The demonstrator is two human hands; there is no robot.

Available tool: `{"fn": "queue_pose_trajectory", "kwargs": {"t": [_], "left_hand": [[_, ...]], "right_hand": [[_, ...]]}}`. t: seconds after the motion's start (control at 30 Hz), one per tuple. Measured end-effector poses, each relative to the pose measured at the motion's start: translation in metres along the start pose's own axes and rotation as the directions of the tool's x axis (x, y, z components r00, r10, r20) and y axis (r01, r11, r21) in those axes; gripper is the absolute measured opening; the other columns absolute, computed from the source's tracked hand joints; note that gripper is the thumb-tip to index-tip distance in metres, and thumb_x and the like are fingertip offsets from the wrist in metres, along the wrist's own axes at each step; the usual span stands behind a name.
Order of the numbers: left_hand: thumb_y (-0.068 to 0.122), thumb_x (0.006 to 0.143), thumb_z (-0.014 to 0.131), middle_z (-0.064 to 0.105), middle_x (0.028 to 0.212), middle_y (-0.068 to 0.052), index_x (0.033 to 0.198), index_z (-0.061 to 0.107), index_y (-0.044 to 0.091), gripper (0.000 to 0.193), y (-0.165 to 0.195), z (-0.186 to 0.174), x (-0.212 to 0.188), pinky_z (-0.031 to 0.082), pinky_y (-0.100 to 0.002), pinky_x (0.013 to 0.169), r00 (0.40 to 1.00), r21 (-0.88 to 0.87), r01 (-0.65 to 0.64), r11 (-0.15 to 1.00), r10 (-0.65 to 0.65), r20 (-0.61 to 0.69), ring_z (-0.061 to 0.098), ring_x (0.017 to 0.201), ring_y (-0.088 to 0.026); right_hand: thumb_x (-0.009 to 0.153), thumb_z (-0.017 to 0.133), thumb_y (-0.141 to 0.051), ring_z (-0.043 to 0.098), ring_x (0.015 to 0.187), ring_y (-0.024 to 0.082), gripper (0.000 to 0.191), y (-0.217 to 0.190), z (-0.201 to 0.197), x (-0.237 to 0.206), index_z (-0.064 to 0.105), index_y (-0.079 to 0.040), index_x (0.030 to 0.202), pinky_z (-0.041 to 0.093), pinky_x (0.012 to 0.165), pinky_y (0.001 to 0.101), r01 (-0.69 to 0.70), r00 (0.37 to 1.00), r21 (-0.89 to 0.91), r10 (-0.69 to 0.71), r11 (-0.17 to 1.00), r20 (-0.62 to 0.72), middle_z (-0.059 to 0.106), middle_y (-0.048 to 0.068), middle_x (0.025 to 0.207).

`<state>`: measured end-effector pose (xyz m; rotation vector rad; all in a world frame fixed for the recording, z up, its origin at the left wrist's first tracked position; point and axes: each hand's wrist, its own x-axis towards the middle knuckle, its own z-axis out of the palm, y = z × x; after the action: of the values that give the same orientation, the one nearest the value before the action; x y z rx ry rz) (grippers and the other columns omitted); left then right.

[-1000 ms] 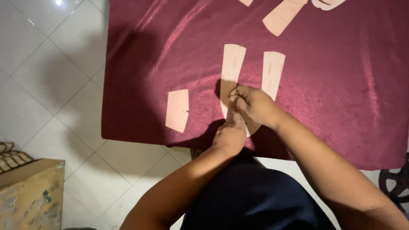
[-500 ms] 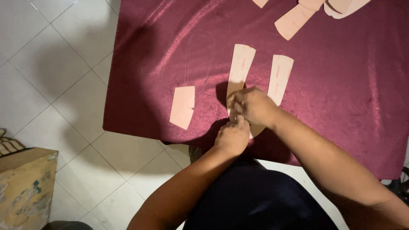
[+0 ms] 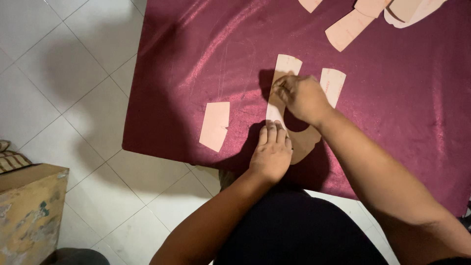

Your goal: The person lays out a maroon fabric on a table, places a U-shaped paper pattern on it, and secures the pattern to the fabric using pins. The person also handles a smaller rectangular pattern piece and a container of pins.

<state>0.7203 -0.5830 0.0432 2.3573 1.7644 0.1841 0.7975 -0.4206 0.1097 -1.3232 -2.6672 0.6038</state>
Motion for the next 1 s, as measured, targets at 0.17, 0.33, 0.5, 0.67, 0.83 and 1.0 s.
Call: {"fn": "queue_pose_trajectory", "kwargs": {"t": [0.17, 0.33, 0.5, 0.67, 0.83, 1.0], "left_hand": [[0.025, 0.095, 0.053, 0.052, 0.138, -0.026, 0.121, 0.07, 0.0, 0.04, -0.004, -0.004, 0.009, 0.036, -0.049, 0.114, 0.999, -0.062, 0.006, 0.998, -0.003, 0.053, 0.05, 0.13, -0.041], [0.028, 0.095, 0.057, 0.046, 0.149, -0.027, 0.103, 0.073, 0.005, 0.029, -0.014, -0.009, 0.025, 0.042, -0.046, 0.107, 0.99, -0.231, 0.111, 0.967, -0.086, 0.116, 0.049, 0.134, -0.039], [0.018, 0.089, 0.059, 0.046, 0.147, -0.028, 0.12, 0.065, -0.004, 0.039, -0.02, -0.015, 0.037, 0.047, -0.044, 0.1, 0.995, -0.142, 0.094, 0.985, -0.092, 0.024, 0.057, 0.122, -0.036], [0.014, 0.089, 0.056, 0.042, 0.151, -0.029, 0.122, 0.061, -0.01, 0.041, -0.026, -0.011, 0.052, 0.049, -0.045, 0.098, 0.985, -0.154, 0.132, 0.979, -0.112, 0.131, 0.059, 0.119, -0.035], [0.013, 0.093, 0.055, 0.04, 0.149, -0.034, 0.121, 0.062, -0.014, 0.039, -0.02, -0.001, 0.06, 0.05, -0.044, 0.097, 0.99, -0.119, 0.132, 0.984, -0.123, 0.073, 0.056, 0.126, -0.041], [0.012, 0.087, 0.057, 0.036, 0.148, -0.038, 0.118, 0.061, -0.016, 0.041, -0.019, 0.0, 0.065, 0.048, -0.047, 0.101, 0.991, -0.13, 0.113, 0.985, -0.101, 0.091, 0.049, 0.134, -0.047]], "right_hand": [[0.098, 0.068, -0.024, 0.072, 0.063, 0.029, 0.019, 0.0, -0.001, 0.002, 0.071, -0.005, 0.097, 0.06, 0.064, 0.0405, -0.099, 0.98, 0.085, 0.082, 0.992, 0.181, 0.071, 0.015, 0.073], [0.1, 0.069, -0.019, 0.073, 0.068, 0.031, 0.016, 0.01, -0.012, 0.026, 0.073, -0.004, 0.1, 0.06, 0.068, 0.04, 0.017, 0.998, 0.124, -0.01, 0.992, -0.06, 0.074, 0.015, 0.09], [0.098, 0.071, -0.021, 0.072, 0.077, 0.032, 0.017, 0.014, -0.016, 0.027, 0.075, -0.005, 0.098, 0.059, 0.072, 0.0421, -0.042, 0.999, 0.174, 0.038, 0.984, 0.028, 0.075, 0.016, 0.09], [0.101, 0.067, -0.018, 0.073, 0.077, 0.031, 0.015, 0.023, -0.018, 0.045, 0.07, -0.004, 0.106, 0.06, 0.072, 0.0413, -0.18, 0.982, 0.124, 0.171, 0.976, 0.074, 0.074, 0.017, 0.093], [0.099, 0.066, -0.015, 0.074, 0.082, 0.029, 0.011, 0.03, -0.021, 0.051, 0.071, -0.005, 0.1, 0.061, 0.076, 0.0401, -0.069, 0.998, 0.142, 0.068, 0.987, 0.017, 0.075, 0.015, 0.099], [0.099, 0.068, -0.02, 0.075, 0.086, 0.028, 0.018, 0.031, -0.023, 0.058, 0.071, -0.004, 0.106, 0.06, 0.079, 0.0402, -0.091, 0.995, 0.196, 0.095, 0.976, -0.011, 0.076, 0.014, 0.098]]}}
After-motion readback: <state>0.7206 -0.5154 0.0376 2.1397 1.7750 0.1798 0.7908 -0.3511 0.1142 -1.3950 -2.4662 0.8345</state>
